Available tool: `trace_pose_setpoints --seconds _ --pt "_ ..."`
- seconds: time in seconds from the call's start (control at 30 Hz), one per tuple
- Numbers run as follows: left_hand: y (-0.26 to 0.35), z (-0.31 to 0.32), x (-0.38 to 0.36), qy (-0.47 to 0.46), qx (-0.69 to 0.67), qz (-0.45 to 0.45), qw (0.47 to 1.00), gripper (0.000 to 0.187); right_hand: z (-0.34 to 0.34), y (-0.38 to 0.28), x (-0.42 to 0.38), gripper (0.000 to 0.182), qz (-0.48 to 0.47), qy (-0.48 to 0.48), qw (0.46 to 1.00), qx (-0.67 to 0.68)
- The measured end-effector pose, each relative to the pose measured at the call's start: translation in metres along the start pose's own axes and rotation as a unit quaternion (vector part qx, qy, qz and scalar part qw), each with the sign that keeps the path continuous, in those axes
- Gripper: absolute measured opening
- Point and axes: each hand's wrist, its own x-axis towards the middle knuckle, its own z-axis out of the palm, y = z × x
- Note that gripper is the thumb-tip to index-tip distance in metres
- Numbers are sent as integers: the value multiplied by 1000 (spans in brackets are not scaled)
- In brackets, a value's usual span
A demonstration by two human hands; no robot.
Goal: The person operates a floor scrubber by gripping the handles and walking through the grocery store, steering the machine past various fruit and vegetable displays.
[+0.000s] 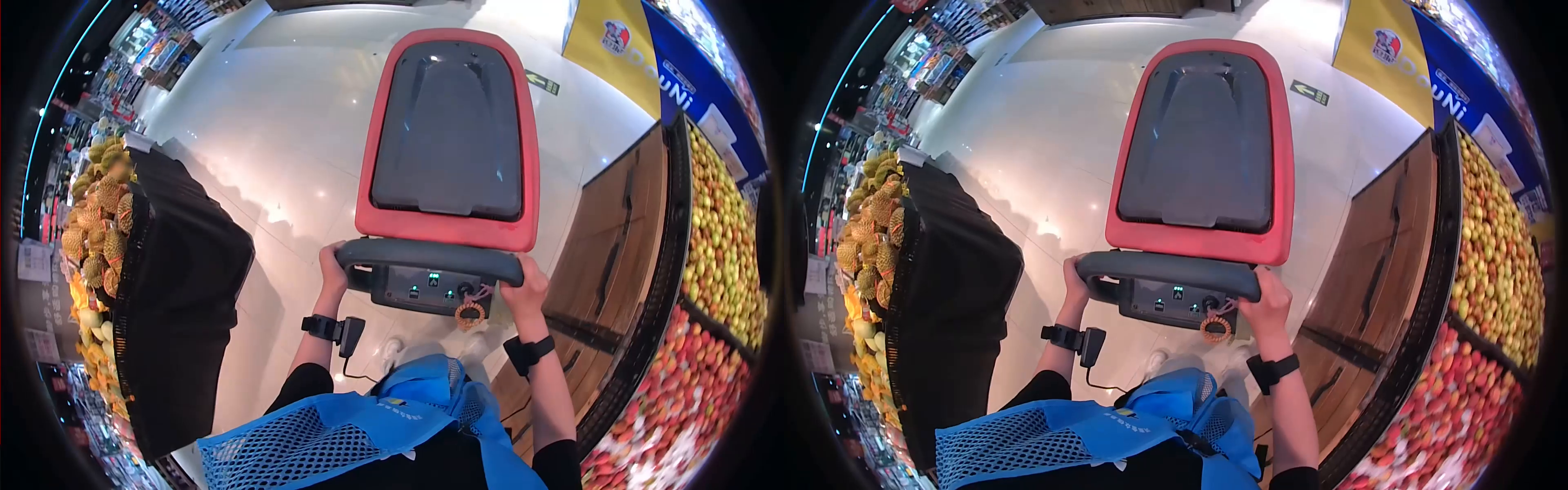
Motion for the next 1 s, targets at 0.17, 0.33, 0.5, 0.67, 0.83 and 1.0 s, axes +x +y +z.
trace_pose_setpoints --seconds 0.17,0.33,0.5,0.67,0.83,1.0 --pt "-14 46 20 55 -37 -6 998 42 -1 53 42 43 -6 -33 999 19" --pt "-11 89 50 63 -25 14 998 45 8 88 92 39 -27 -20 998 50" --pt "1 138 93 33 -22 20 999 49 21 131 149 37 -38 -24 998 50" --pt "13 186 138 24 -20 34 999 49 36 170 211 35 -42 -26 997 58" --pt "30 241 176 67 -17 27 997 47 50 204 273 32 -37 -43 996 73" --pt "57 285 221 87 25 28 996 43 66 229 336 28 -10 -69 994 79"
